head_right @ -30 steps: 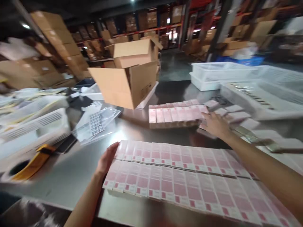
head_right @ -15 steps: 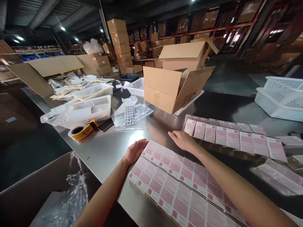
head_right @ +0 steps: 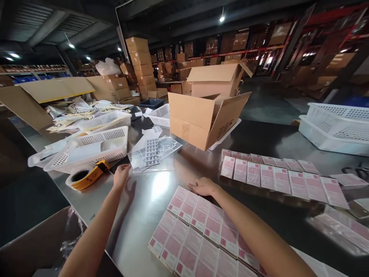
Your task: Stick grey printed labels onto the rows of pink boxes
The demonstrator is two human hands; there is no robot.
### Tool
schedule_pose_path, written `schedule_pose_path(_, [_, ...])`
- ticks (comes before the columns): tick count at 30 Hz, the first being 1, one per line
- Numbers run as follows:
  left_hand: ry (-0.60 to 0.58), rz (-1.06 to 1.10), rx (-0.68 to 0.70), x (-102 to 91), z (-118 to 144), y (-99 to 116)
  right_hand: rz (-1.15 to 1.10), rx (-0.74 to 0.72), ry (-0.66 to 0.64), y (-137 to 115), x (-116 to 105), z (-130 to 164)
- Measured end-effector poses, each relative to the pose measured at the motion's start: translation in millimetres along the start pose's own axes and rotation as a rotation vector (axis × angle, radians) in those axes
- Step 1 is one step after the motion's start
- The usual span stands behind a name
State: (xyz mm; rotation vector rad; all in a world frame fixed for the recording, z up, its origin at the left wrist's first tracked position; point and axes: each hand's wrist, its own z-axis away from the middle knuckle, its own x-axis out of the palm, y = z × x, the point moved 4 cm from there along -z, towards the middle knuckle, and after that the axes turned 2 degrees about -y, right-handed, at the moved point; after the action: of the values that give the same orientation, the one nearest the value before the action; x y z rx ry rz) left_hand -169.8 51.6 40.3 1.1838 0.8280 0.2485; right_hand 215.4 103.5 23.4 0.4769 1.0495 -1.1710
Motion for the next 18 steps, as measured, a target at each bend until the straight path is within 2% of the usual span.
schedule_pose_path(3, [0.042, -0.256, 0.077, 1.2, -29.1, 22.7, -0.002, 0.015, -0.019, -3.4, -3.1, -0.1])
schedule_pose_path(7, [0.076, -0.505, 0.150, 24.9, -40.0, 34.7, -0.008, 0.028, -0.027, -6.3, -6.2, 1.7])
schedule_pose_path(13, [-0.002, -0.671, 0.259, 59.6, -25.2, 23.7, 0.007, 0.049, -0.033, -4.8, -5.9, 2.2])
schedule_pose_path(15, [-0.012, -0.690, 0.264, 61.5, -17.7, 18.2, 0.015, 0.044, -0.034, -2.9, -4.4, -0.5])
schedule_pose_path(18, [0.021, -0.701, 0.192, 52.4, -15.5, 12.2, 0.027, 0.035, -0.038, -0.7, -2.2, -5.8])
